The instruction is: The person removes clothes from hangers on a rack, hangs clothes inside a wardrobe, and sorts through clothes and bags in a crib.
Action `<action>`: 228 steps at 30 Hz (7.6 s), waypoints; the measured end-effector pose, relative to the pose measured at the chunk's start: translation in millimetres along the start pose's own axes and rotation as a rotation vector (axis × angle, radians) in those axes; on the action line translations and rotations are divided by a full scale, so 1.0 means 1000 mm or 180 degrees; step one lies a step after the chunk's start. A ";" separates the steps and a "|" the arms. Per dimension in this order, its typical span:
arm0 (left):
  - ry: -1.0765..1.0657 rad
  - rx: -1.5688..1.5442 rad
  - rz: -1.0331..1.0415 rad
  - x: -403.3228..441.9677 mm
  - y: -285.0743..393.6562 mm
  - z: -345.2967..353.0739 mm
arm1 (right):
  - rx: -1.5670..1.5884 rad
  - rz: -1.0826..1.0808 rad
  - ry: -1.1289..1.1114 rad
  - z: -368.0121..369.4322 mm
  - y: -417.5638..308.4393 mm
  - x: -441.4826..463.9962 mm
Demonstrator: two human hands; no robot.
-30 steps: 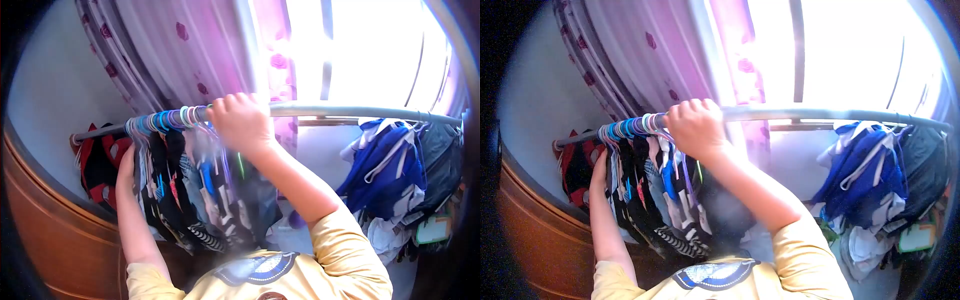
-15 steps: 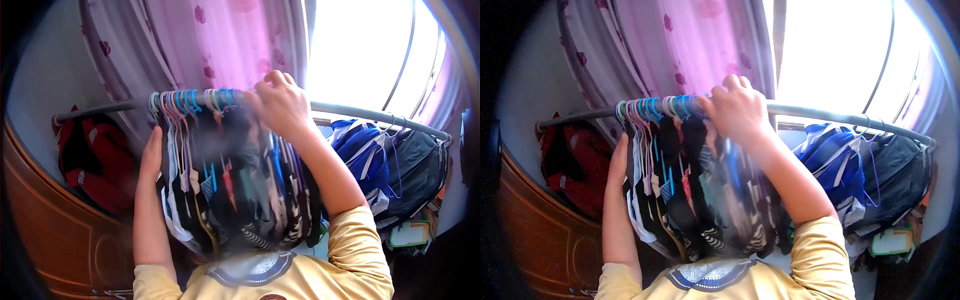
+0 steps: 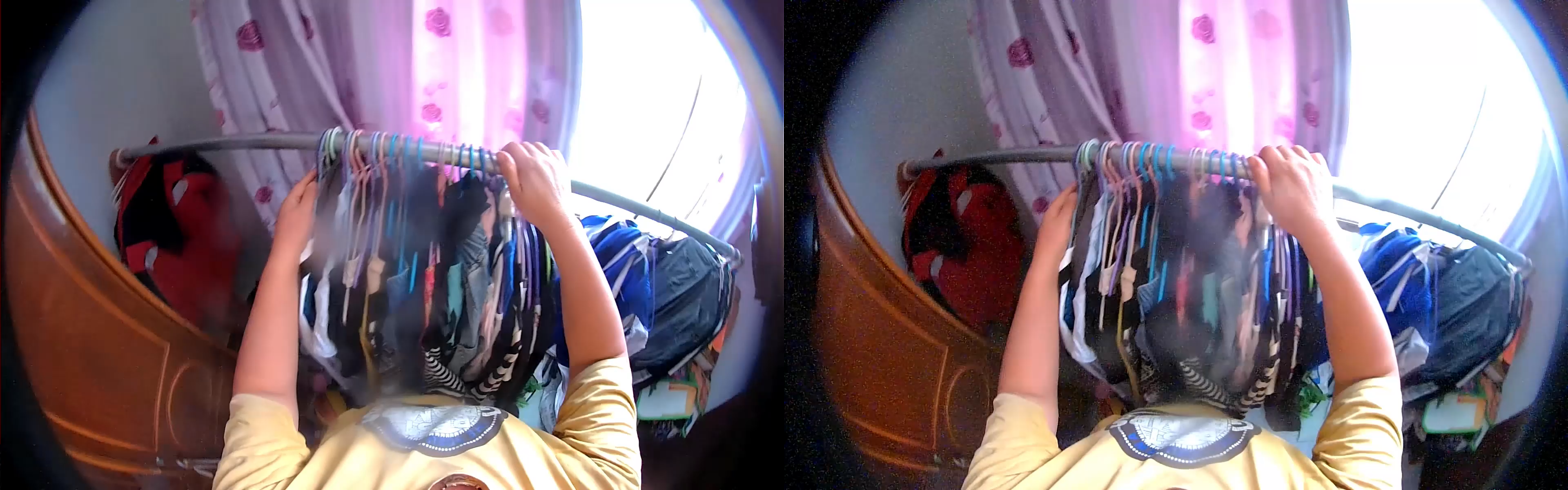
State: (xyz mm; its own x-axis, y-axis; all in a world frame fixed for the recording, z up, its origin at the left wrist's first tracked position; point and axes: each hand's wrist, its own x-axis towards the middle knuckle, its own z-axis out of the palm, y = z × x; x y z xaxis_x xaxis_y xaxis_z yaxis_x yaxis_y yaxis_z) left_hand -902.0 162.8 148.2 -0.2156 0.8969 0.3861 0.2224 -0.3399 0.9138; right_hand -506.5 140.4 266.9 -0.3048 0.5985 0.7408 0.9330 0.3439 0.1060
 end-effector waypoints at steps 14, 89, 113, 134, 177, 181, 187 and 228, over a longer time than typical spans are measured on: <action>0.0094 0.0289 0.0445 0.000 -0.018 0.014 | 0.0605 0.1741 -0.2789 0.071 0.117 0.156; 0.1718 0.4349 -0.1428 0.299 -0.180 -0.610 | 0.1451 0.0889 -0.1286 0.057 -0.073 0.099; -0.0410 0.0971 -0.0229 -0.021 -0.005 -0.044 | 0.1086 0.0071 -0.0420 0.053 -0.084 0.102; -0.0238 0.2036 0.0151 -0.036 0.001 -0.063 | 0.1213 -0.0777 -0.0727 0.022 -0.176 -0.076; 0.0181 0.1289 0.0854 0.013 -0.042 -0.087 | 0.2058 0.0110 -0.0199 0.027 -0.182 -0.149; 0.0454 0.2063 0.0274 0.015 -0.019 -0.120 | 0.2083 0.0215 -0.0205 0.029 -0.184 -0.151; 0.1168 0.2530 0.0058 0.071 -0.057 -0.239 | 0.2045 0.0261 -0.0184 0.030 -0.187 -0.150; -0.0337 -0.0592 -0.0455 -0.025 -0.024 -0.036 | 0.2200 0.0159 -0.0227 0.032 -0.176 -0.154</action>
State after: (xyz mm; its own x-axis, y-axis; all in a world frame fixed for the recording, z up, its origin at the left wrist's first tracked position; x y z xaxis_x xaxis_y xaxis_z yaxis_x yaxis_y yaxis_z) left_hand -936.2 138.0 121.3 -0.1295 0.9609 0.2447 0.0159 -0.2448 0.9695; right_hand -629.6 10.8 113.1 -0.2986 0.6636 0.6859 0.6177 0.6822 -0.3912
